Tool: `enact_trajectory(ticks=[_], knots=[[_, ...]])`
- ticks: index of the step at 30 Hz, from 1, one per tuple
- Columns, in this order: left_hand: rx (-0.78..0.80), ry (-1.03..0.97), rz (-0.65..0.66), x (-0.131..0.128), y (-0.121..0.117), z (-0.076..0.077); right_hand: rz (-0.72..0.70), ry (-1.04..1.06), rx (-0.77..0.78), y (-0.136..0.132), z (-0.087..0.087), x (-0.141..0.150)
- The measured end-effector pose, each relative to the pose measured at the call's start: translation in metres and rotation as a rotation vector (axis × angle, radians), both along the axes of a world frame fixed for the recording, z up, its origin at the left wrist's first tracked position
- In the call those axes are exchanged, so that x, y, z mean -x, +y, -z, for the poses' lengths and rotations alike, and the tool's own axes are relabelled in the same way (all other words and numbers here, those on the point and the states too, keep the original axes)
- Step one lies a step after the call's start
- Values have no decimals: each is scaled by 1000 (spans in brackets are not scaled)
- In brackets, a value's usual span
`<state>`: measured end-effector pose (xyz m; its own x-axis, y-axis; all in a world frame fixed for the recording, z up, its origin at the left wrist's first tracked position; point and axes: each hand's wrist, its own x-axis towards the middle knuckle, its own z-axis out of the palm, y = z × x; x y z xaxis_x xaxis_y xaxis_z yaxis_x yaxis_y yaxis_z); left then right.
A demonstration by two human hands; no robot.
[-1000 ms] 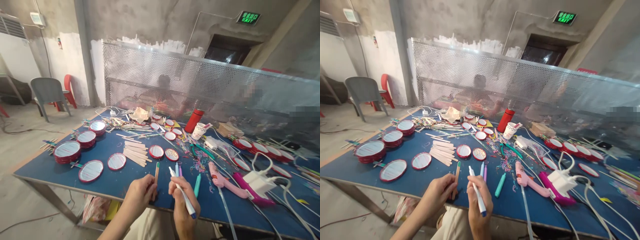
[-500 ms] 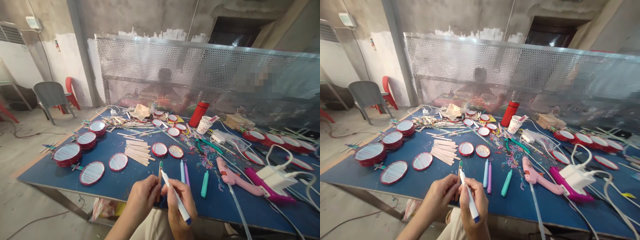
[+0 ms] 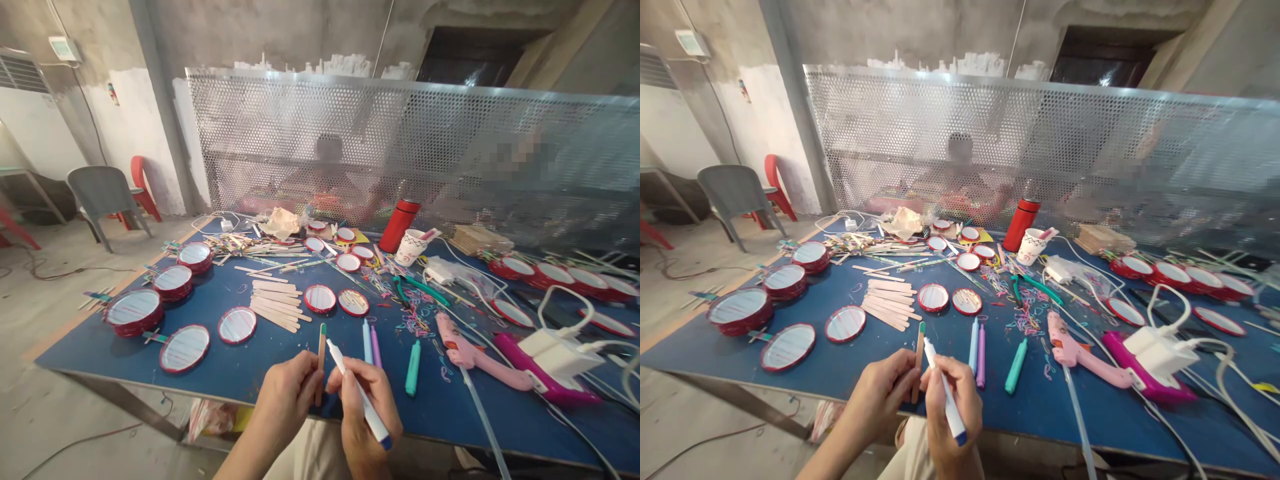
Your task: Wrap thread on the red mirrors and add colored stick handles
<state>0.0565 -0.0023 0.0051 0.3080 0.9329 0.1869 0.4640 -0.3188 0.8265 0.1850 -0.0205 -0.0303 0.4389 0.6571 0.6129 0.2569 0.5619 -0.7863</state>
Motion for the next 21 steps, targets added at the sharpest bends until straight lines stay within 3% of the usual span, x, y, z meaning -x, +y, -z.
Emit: enact_trajectory(ticks=[21], knots=[[9, 19, -3, 0, 1, 0, -65, 50, -20, 0, -6, 0]])
